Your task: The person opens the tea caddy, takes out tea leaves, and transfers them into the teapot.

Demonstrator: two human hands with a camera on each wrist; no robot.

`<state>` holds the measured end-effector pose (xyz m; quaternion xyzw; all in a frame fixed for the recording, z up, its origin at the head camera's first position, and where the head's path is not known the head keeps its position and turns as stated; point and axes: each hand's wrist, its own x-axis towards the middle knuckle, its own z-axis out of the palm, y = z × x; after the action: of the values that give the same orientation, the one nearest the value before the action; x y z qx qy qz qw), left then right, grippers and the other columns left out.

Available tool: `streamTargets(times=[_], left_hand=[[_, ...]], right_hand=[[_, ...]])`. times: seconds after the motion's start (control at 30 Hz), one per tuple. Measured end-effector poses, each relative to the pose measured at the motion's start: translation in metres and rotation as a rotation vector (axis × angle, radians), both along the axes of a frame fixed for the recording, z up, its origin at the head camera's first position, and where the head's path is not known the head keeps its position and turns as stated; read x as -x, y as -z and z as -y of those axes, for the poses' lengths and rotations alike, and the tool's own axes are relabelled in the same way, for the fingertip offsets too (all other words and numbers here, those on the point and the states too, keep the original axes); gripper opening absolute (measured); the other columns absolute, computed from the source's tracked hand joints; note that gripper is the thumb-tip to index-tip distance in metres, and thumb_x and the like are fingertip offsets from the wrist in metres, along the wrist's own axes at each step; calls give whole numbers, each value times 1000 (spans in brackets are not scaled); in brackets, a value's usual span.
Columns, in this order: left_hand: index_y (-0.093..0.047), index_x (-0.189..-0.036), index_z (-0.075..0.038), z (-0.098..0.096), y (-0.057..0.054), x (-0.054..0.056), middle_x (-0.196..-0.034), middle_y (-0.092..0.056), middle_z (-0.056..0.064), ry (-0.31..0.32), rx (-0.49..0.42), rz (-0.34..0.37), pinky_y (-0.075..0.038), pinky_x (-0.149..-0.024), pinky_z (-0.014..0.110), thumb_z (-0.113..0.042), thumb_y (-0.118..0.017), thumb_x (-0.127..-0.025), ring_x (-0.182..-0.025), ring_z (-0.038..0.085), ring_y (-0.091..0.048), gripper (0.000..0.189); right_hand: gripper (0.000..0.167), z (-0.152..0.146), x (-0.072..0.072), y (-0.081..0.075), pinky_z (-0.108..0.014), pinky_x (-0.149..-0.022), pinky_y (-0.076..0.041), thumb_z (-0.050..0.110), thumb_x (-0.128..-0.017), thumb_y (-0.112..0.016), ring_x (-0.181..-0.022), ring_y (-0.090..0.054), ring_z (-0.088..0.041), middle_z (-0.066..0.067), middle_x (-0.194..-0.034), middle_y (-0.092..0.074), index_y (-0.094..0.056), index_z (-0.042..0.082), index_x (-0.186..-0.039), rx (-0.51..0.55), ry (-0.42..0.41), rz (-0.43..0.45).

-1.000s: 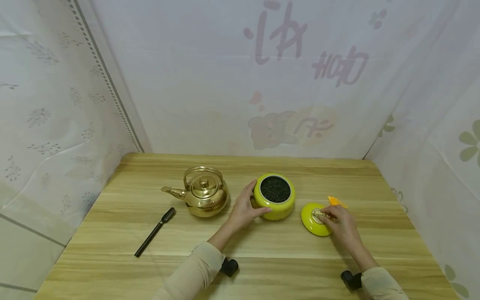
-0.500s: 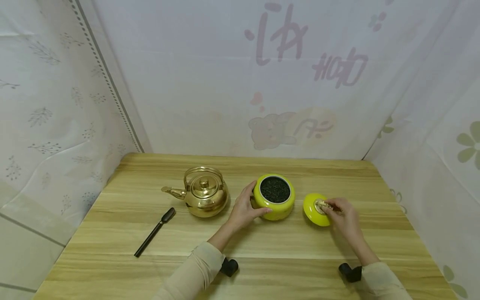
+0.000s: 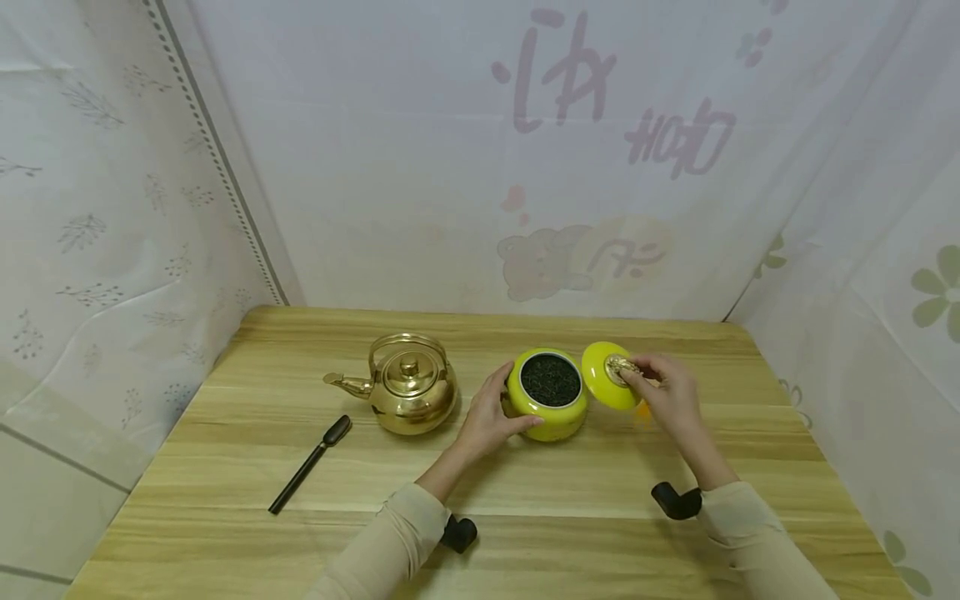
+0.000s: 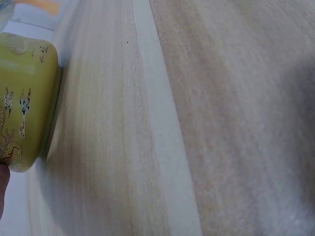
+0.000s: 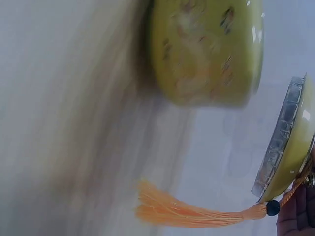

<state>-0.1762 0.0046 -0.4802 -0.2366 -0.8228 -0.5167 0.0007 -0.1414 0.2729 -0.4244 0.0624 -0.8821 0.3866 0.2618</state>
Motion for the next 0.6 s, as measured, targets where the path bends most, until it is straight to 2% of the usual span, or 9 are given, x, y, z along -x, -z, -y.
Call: streamTargets(times=[0.1,0.23,0.43,0.6], left_hand=[[-29,-145,-2,0,0,0,-145,-39,12,-1,12,7,-47,-94,37,-31,-83,-71,-114,22,-52,96],[-29,-146,-4,0,0,1,-145,-39,11,-1,16,22,-46,-96,36,-31,-83,-71,-116,22,-50,97],[-28,-146,-3,1,0,1,-145,-38,10,2,8,40,-46,-97,36,-29,-83,-71,-118,21,-49,96],[-28,-146,-3,1,-1,0,-145,-38,12,6,7,48,-45,-98,37,-29,-83,-72,-117,22,-49,96]], right_hand=[[16,12,6,-3,-5,-70,-46,-3,-78,-73,-79,-56,-7,-16,-90,-65,-70,-4,-94,-25,-37,-18],[16,27,13,-6,-11,-69,-49,0,-79,-73,-80,-59,-19,-14,-91,-64,-71,-1,-95,-28,-86,14],[16,45,22,-9,-28,-68,-53,3,-80,-73,-81,-60,-22,-12,-91,-63,-70,0,-96,-50,-181,47],[17,55,26,-12,-34,-70,-55,5,-81,-72,-84,-61,-23,-12,-93,-62,-70,1,-98,-70,-227,90]])
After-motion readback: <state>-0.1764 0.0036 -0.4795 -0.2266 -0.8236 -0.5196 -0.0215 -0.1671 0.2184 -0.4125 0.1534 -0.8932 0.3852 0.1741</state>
